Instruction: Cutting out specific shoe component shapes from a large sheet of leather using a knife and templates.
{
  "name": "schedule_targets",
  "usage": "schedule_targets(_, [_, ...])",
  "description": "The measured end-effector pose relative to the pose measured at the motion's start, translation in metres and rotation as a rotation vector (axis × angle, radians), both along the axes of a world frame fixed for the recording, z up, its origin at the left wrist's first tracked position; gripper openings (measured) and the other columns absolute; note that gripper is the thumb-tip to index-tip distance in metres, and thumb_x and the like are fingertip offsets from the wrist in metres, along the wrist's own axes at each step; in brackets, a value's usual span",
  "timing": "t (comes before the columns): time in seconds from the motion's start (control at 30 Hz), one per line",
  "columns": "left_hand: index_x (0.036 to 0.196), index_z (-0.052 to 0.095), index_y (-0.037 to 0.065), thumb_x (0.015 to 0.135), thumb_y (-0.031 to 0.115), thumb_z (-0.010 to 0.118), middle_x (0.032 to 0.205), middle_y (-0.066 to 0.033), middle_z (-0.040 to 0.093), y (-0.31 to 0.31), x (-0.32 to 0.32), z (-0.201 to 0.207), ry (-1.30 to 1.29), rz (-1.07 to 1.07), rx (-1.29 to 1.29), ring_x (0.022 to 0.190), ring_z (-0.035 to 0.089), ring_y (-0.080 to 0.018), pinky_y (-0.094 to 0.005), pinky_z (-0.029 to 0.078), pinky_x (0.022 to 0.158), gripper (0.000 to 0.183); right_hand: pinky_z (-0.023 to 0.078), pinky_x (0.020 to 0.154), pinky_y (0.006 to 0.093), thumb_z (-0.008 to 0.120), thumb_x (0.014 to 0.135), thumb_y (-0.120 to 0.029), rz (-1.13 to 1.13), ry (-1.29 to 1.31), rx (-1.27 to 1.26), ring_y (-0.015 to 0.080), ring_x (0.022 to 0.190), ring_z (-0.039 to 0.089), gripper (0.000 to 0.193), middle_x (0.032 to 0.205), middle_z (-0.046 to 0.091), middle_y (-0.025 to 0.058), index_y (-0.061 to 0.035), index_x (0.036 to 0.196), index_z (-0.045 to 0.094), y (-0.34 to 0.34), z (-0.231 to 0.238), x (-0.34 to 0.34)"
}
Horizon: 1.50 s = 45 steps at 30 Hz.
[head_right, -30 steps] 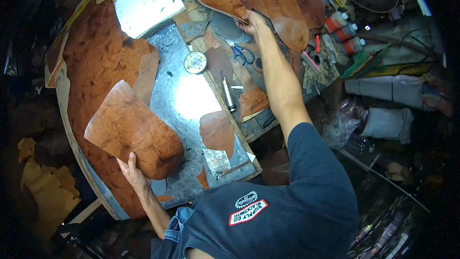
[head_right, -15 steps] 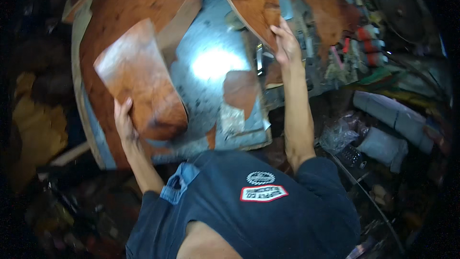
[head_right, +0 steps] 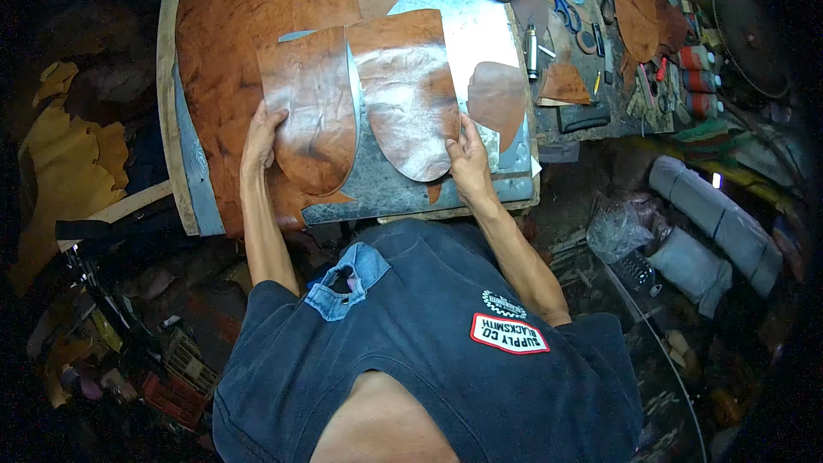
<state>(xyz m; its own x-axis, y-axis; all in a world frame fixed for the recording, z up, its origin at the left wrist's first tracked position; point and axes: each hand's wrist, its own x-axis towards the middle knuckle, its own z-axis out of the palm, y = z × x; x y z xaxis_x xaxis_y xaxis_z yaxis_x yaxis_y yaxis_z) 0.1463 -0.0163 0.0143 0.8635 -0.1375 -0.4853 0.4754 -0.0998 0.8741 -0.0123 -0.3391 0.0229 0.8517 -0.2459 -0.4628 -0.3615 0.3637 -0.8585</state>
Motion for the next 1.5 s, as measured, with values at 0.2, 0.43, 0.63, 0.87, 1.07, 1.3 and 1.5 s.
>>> schedule_targets(0.2, [0.132, 0.046, -0.001, 0.087, 0.003, 0.052, 0.127, -0.0121, 0.056, 0.006, 0.009, -0.004, -0.067, -0.146, -0.059, 0.116, 0.053, -0.0215, -0.0332, 0.039, 0.103, 0.046, 0.048, 0.091, 0.0275, 0.038, 0.095, 0.006, -0.018, 0.084, -0.079, 0.0188, 0.113, 0.056, 0.057, 0.131, 0.054, 0.0179, -0.0015, 0.148, 0.02, 0.029, -0.005, -0.014])
schedule_targets(0.43, [0.135, 0.047, 0.002, 0.087, 0.007, 0.056, 0.13, -0.0121, 0.055, 0.016, 0.026, -0.022, -0.084, -0.255, 0.023, 0.117, 0.052, -0.0212, -0.0317, 0.041, 0.1, 0.049, 0.052, 0.053, 0.0295, 0.049, 0.094, -0.005, 0.176, 0.199, -0.463, 0.017, 0.069, 0.062, 0.067, 0.103, 0.063, 0.0143, -0.0027, 0.151, 0.015, 0.042, 0.002, -0.023])
schedule_targets(0.63, [0.138, 0.042, -0.003, 0.09, 0.007, 0.057, 0.127, -0.0131, 0.056, 0.018, 0.018, -0.018, -0.088, -0.185, 0.035, 0.115, 0.053, -0.022, -0.0322, 0.037, 0.103, 0.051, 0.052, 0.075, 0.0467, 0.055, 0.09, -0.018, 0.165, 0.03, -1.096, 0.0426, 0.085, 0.066, 0.034, 0.092, 0.064, 0.0308, 0.0052, 0.112, 0.064, 0.0, 0.015, -0.023])
schedule_targets(0.87, [0.14, 0.041, 0.002, 0.09, 0.014, 0.062, 0.116, -0.0098, 0.062, 0.044, -0.051, 0.008, 0.126, -0.116, 0.181, 0.092, 0.061, -0.0137, -0.0255, 0.051, 0.069, 0.056, 0.05, 0.075, 0.0497, 0.055, 0.083, -0.012, -0.109, -0.091, -1.526, 0.0431, 0.087, 0.062, 0.018, 0.091, 0.064, 0.0247, -0.0001, 0.091, 0.067, -0.172, -0.01, 0.061])
schedule_targets(1.07, [0.137, 0.046, 0.002, 0.089, 0.014, 0.066, 0.085, -0.0031, 0.063, 0.037, -0.089, 0.004, 0.025, 0.03, 0.348, 0.073, 0.057, -0.0088, -0.0242, 0.053, 0.059, 0.053, 0.052, 0.08, 0.0486, 0.054, 0.083, -0.018, 0.36, 0.146, -1.641, 0.0416, 0.091, 0.065, 0.028, 0.1, 0.067, 0.0245, -0.0049, 0.104, 0.068, -0.241, -0.048, 0.119])
schedule_targets(1.3, [0.117, 0.057, 0.002, 0.077, 0.025, 0.076, 0.128, -0.0239, 0.051, -0.064, -0.123, 0.048, -0.824, -0.391, 0.787, 0.116, 0.05, -0.041, -0.0455, 0.042, 0.097, 0.05, 0.048, 0.078, 0.0403, 0.057, 0.088, -0.025, -0.042, -0.112, -1.446, 0.0339, 0.088, 0.063, 0.026, 0.094, 0.065, 0.0193, -0.0019, 0.096, 0.065, -0.223, -0.027, 0.123])
schedule_targets(1.5, [0.129, 0.056, 0.014, 0.071, 0.049, 0.078, 0.151, -0.0236, 0.027, -0.111, -0.164, 0.009, -0.726, -0.522, 0.849, 0.14, 0.023, -0.044, -0.0598, 0.019, 0.112, 0.07, 0.051, 0.069, 0.0353, 0.057, 0.089, -0.01, 0.388, -0.338, -1.093, 0.0257, 0.08, 0.066, 0.016, 0.085, 0.066, 0.0157, -0.0018, 0.102, 0.064, -0.062, 0.023, 0.076])
